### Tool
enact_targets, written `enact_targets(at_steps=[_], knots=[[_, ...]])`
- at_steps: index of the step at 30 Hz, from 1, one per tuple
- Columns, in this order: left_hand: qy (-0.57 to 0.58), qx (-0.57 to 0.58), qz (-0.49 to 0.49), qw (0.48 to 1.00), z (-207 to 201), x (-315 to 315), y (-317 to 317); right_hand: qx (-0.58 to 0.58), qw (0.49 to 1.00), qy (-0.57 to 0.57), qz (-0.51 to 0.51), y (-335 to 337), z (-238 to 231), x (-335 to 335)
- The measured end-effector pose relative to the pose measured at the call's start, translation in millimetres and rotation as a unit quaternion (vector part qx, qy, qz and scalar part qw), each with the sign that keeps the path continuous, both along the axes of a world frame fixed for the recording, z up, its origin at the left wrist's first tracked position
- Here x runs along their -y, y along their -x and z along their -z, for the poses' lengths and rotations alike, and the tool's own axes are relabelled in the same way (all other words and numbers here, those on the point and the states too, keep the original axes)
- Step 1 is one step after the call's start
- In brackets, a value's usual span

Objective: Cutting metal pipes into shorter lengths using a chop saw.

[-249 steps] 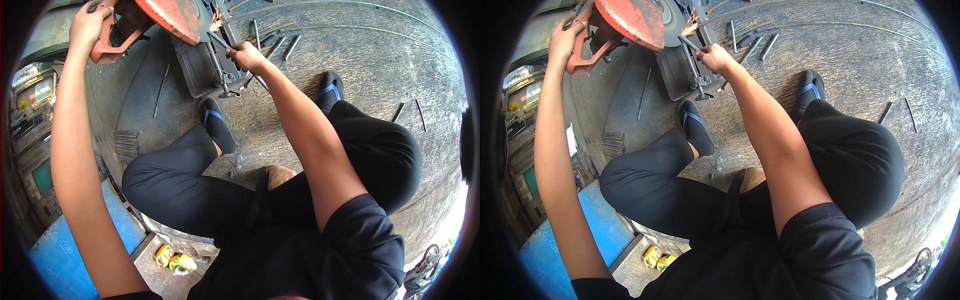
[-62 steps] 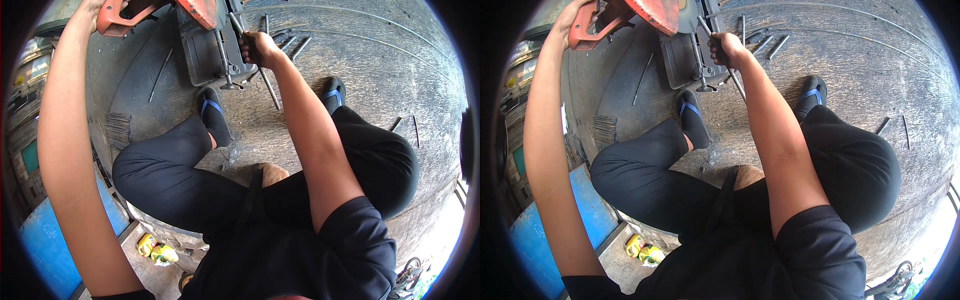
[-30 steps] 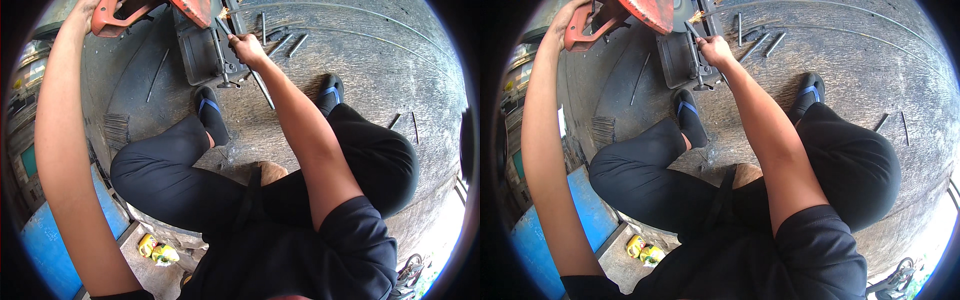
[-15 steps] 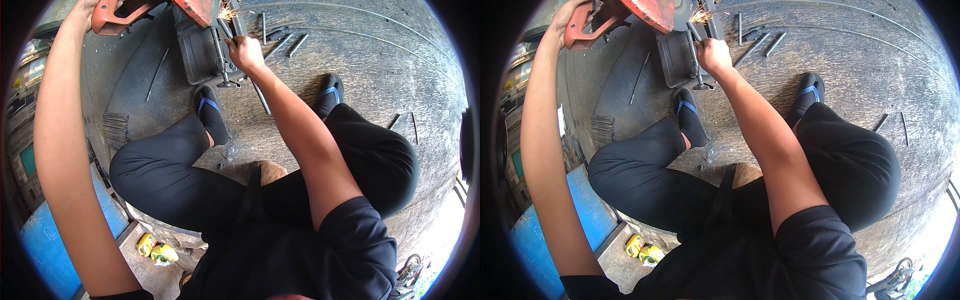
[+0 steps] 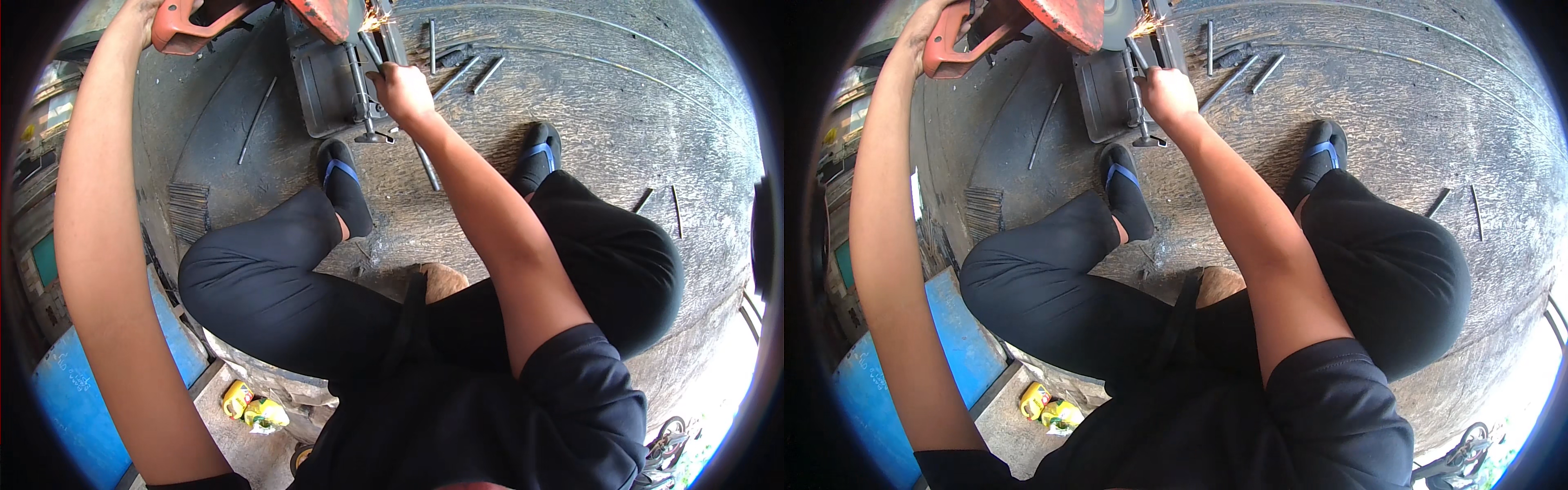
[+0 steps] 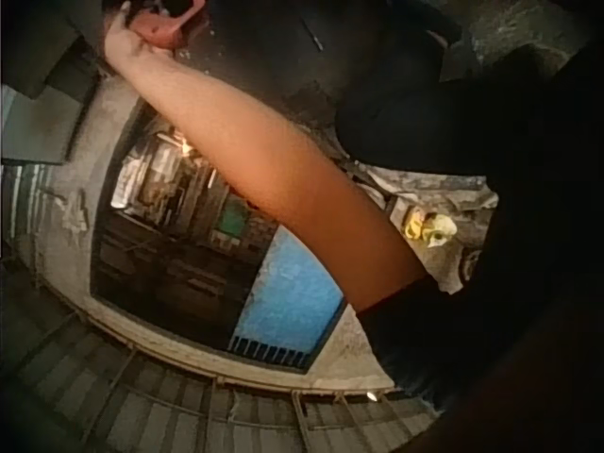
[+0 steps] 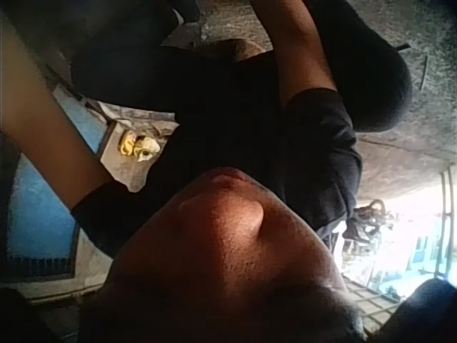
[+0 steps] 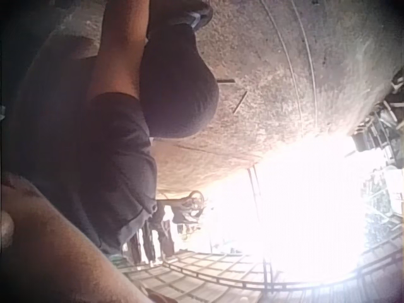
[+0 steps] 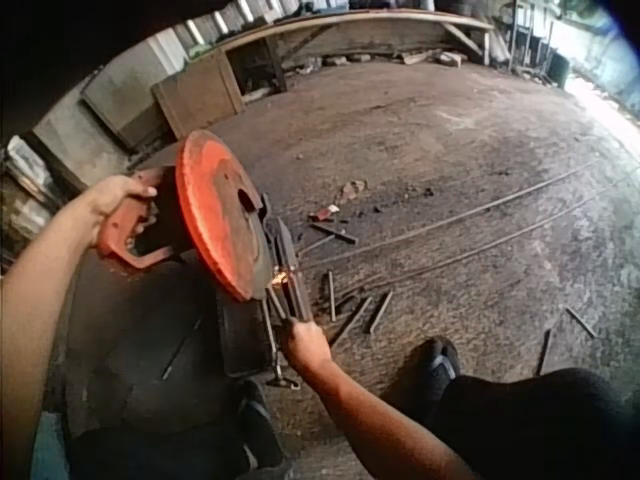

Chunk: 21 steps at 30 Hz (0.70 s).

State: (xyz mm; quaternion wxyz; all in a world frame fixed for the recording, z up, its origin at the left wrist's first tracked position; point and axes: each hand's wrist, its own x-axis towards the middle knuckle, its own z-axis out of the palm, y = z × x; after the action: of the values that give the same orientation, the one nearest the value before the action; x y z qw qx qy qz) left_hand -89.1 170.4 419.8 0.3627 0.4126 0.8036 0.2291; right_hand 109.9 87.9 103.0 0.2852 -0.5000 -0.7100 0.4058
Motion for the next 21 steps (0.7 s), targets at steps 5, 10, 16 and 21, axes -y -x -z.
enact_targets(at_steps=[5,10,16,21], knots=[[0.048,0.248,0.059,0.966,-13,-14,25,-0.084,0.983,0.160,0.017,-32,8,-42],[-0.043,-0.003,-0.017,0.999,-10,9,-12,-0.295,0.877,0.380,-0.016,-71,-2,-79],[-0.034,0.033,-0.004,0.999,0,0,-21,0.090,0.962,0.121,-0.227,-99,-68,-175],[-0.026,-0.033,-0.040,0.998,-16,13,-13,0.093,0.932,0.095,-0.337,-89,-80,-177]])
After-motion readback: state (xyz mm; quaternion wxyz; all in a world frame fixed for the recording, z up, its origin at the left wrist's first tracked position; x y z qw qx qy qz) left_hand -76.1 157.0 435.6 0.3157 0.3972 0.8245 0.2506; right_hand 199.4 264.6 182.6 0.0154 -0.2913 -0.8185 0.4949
